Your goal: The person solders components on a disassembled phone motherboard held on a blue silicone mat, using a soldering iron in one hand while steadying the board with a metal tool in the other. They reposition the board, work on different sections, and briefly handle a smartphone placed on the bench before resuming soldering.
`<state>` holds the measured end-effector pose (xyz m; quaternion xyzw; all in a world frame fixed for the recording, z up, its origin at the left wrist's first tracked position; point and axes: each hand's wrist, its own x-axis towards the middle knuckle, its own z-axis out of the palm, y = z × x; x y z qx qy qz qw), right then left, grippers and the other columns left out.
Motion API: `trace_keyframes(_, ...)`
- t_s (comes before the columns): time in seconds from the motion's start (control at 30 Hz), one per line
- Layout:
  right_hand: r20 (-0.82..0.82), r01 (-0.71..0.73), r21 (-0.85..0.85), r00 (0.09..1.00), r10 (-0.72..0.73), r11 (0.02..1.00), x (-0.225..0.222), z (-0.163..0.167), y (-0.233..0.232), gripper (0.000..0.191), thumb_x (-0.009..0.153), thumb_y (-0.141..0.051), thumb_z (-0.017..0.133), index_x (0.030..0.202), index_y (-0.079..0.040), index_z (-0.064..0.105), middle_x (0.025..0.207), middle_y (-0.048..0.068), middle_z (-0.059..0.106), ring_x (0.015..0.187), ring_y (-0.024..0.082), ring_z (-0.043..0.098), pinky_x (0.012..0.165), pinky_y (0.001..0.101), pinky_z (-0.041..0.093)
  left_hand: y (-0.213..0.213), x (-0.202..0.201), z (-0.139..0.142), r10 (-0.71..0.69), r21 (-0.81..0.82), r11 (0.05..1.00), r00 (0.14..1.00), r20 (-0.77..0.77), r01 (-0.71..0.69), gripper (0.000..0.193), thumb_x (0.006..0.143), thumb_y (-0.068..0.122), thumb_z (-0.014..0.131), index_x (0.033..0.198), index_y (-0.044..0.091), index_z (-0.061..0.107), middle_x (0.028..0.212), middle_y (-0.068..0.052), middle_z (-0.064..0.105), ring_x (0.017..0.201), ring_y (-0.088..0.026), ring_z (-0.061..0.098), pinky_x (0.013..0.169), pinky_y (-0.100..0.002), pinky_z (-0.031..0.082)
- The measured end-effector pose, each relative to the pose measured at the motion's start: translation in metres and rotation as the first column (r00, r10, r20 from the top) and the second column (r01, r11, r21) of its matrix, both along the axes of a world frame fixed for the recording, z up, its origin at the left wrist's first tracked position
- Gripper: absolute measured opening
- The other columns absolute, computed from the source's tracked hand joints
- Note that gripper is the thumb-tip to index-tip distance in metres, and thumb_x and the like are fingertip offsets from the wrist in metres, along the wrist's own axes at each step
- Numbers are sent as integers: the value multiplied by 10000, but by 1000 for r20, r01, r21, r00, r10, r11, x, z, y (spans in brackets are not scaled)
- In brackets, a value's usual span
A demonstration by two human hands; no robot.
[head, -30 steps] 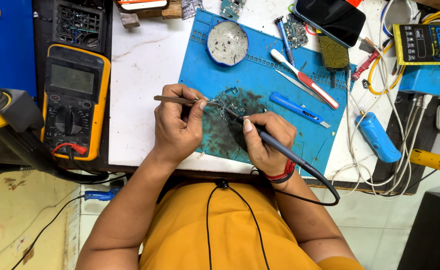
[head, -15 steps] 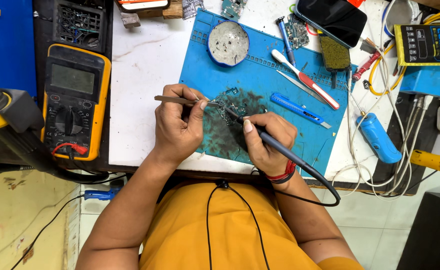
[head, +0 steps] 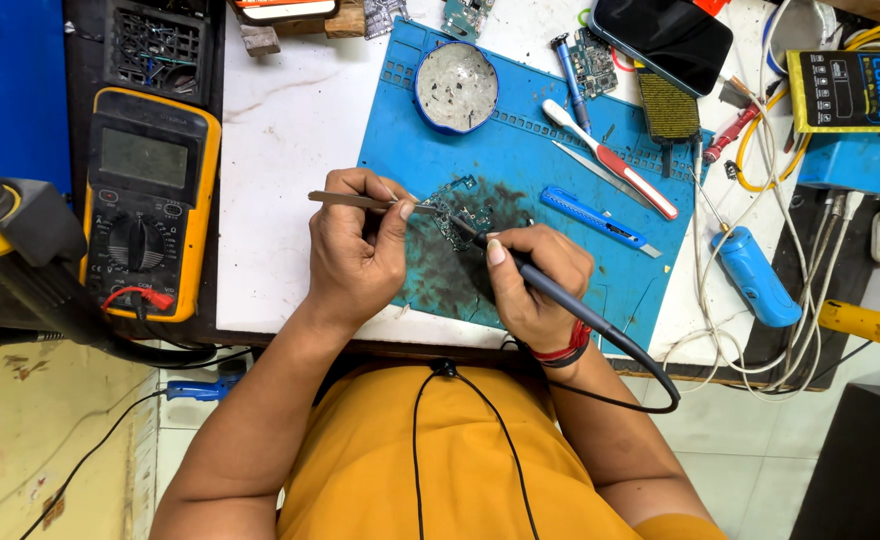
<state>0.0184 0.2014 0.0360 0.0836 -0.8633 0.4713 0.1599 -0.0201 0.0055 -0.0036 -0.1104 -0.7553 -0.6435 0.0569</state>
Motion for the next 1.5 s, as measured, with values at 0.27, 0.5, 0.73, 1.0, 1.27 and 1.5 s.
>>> trace_keyframes(0.27,12,85,-40,996,-85,996,3,-6,3,62,977,-40,689,984,21,685,800,92,664,656,158,595,629,274,444,-1,1,1,-6,71,997,1000,15,5,207,1078,0,612,1147,18,418,997,-117,690,779,-73,616,665,-215,505)
trace_keyframes(0.5,26,149,-131,989,-147,980,4,-21,3,249,973,-156,804,1089,0,646,879,94,669,718,140,604,659,253,469,-23,-1,43,53,-351,921,945,-323,-172,218,1008,-11,714,1103,32,523,1036,-111,695,828,-225,642,752,-339,525)
trace_keyframes(0.73,-40,111,-23,993,-112,994,4,-17,5,267,981,-225,794,1085,-4,686,878,107,693,737,179,640,681,275,488,-24,-19,61,-40,-514,852,966,-257,-102,166,928,45,777,1061,47,676,994,-82,715,874,-288,689,752,-393,543)
trace_keyframes(1.0,-23,94,19,995,-93,995,7,-14,4,100,1008,-111,667,986,-13,660,807,98,672,669,194,638,648,298,478,-10,-10,32,35,-129,991,999,-15,-36,142,1001,47,742,1111,25,656,945,-72,740,794,-121,700,664,-240,559)
trace_keyframes(1.27,-46,31,42,999,-29,999,6,-8,3,107,998,-95,668,925,-26,630,798,100,663,672,225,629,645,323,468,8,1,9,17,20,1000,991,136,-20,137,1018,41,705,1102,16,600,873,-30,735,710,-29,640,593,-194,499)
trace_keyframes(1.5,-28,10,32,1000,-9,999,3,-6,1,104,988,-79,683,922,-19,629,775,96,648,636,218,605,618,320,451,10,0,13,1,-55,998,994,108,5,117,1003,30,715,1063,33,614,787,-25,710,627,-43,616,553,-213,476)
